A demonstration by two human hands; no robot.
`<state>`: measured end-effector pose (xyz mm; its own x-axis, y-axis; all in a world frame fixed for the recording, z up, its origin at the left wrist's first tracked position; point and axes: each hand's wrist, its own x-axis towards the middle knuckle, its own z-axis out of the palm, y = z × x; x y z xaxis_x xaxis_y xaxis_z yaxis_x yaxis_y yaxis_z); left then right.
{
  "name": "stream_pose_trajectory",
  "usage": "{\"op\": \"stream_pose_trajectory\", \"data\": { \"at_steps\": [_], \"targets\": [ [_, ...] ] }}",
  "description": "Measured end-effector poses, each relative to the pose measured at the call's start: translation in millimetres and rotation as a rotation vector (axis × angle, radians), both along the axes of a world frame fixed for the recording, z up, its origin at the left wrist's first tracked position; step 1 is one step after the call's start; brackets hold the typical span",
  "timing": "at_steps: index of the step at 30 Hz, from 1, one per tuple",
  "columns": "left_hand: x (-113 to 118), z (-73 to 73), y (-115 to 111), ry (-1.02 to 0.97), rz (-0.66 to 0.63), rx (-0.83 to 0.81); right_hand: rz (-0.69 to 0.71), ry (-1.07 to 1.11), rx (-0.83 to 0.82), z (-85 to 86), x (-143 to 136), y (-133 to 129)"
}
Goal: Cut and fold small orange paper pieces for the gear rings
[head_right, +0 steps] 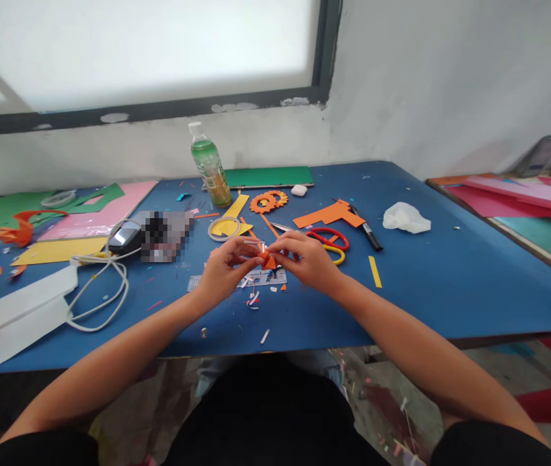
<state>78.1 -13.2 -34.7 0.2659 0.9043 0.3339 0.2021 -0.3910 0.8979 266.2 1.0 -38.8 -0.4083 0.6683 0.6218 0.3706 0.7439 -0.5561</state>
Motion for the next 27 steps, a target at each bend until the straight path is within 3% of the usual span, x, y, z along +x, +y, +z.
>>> {"op": "stream_pose_trajectory", "data": {
  "at_steps": [12, 27],
  "targets": [
    [-2.5, -2.5, 2.8, 0.060, -0.008, -0.033, 0.102, -0.076, -0.131, -3.7, -1.7, 1.8],
    [-0.7, -5.1, 3.1, -0.030, -0.067, -0.096, 0.051, -0.157, 0.033, -6.1, -0.6, 1.1]
  ]
}}
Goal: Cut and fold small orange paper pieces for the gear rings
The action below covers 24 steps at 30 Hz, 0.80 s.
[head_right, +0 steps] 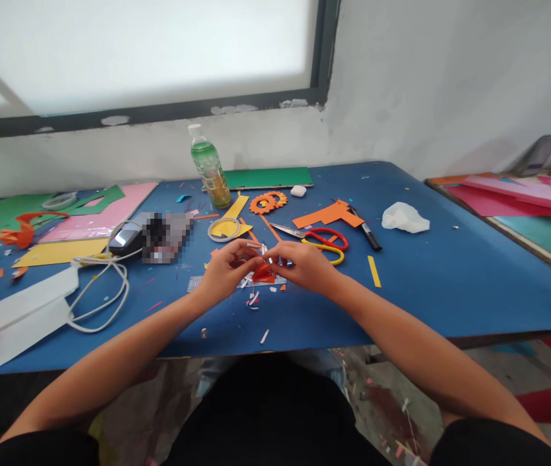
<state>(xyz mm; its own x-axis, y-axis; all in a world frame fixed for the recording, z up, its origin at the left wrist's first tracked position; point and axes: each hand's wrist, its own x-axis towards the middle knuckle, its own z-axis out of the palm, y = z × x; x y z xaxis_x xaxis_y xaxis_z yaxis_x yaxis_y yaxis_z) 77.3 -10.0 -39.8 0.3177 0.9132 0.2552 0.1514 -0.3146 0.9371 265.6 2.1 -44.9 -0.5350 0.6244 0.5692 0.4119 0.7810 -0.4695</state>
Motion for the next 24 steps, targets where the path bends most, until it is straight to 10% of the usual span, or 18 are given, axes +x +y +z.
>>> {"op": "stream_pose_trajectory", "data": {
  "at_steps": [24],
  "targets": [
    [0.2, -2.0, 1.5, 0.023, -0.034, -0.078, -0.084, 0.039, 0.034, -2.4, -5.8, -5.2]
  ]
}}
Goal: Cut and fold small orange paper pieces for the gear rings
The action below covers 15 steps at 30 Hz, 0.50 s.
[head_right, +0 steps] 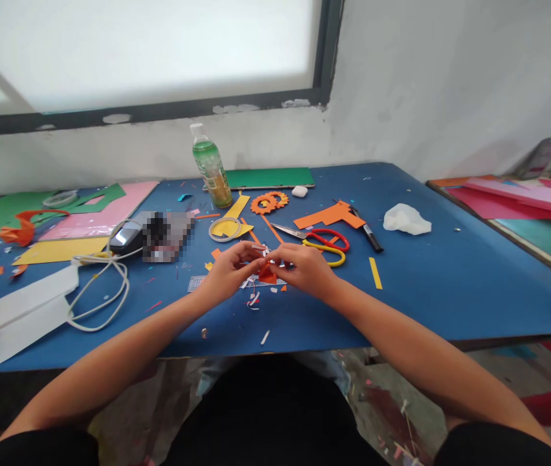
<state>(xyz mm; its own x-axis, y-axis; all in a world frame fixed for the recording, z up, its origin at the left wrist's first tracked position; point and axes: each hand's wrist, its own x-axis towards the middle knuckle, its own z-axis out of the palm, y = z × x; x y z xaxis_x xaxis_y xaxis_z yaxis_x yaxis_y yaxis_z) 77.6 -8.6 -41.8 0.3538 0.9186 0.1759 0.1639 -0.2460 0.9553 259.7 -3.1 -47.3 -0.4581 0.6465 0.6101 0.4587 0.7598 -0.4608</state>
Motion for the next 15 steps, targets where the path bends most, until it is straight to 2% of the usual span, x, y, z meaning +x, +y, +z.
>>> {"op": "stream_pose_trajectory", "data": {
  "at_steps": [5, 15],
  "targets": [
    [1.0, 0.1, -0.7, -0.010, 0.000, -0.013, 0.011, 0.010, 0.054, -3.4, 1.5, 1.6],
    [1.3, -3.7, -0.6, -0.009, -0.036, -0.056, -0.043, -0.001, 0.020, 0.3, -0.9, -1.7]
  ]
}}
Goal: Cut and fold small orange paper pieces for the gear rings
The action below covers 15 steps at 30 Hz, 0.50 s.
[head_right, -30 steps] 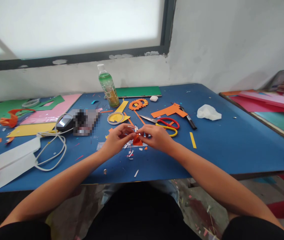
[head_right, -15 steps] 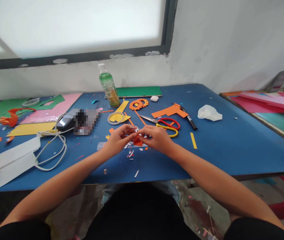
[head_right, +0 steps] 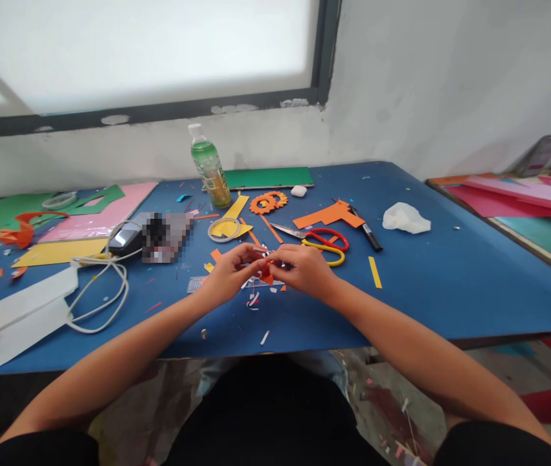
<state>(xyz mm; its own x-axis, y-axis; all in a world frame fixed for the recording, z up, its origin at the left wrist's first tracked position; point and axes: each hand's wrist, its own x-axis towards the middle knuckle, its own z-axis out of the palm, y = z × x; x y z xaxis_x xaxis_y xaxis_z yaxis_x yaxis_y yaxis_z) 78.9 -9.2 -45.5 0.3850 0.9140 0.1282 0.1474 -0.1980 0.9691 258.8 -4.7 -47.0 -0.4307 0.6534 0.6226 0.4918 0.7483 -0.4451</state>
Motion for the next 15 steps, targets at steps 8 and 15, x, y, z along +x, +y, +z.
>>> {"op": "stream_pose_trajectory", "data": {
  "at_steps": [8, 15],
  "targets": [
    [-1.2, 3.0, -0.6, 0.050, 0.025, 0.010, 0.014, 0.051, 0.029, -1.3, -0.3, 0.7],
    [-1.4, 5.4, -0.2, -0.003, 0.031, 0.015, -0.004, 0.098, -0.092, -0.7, 1.1, 2.0]
  ]
}}
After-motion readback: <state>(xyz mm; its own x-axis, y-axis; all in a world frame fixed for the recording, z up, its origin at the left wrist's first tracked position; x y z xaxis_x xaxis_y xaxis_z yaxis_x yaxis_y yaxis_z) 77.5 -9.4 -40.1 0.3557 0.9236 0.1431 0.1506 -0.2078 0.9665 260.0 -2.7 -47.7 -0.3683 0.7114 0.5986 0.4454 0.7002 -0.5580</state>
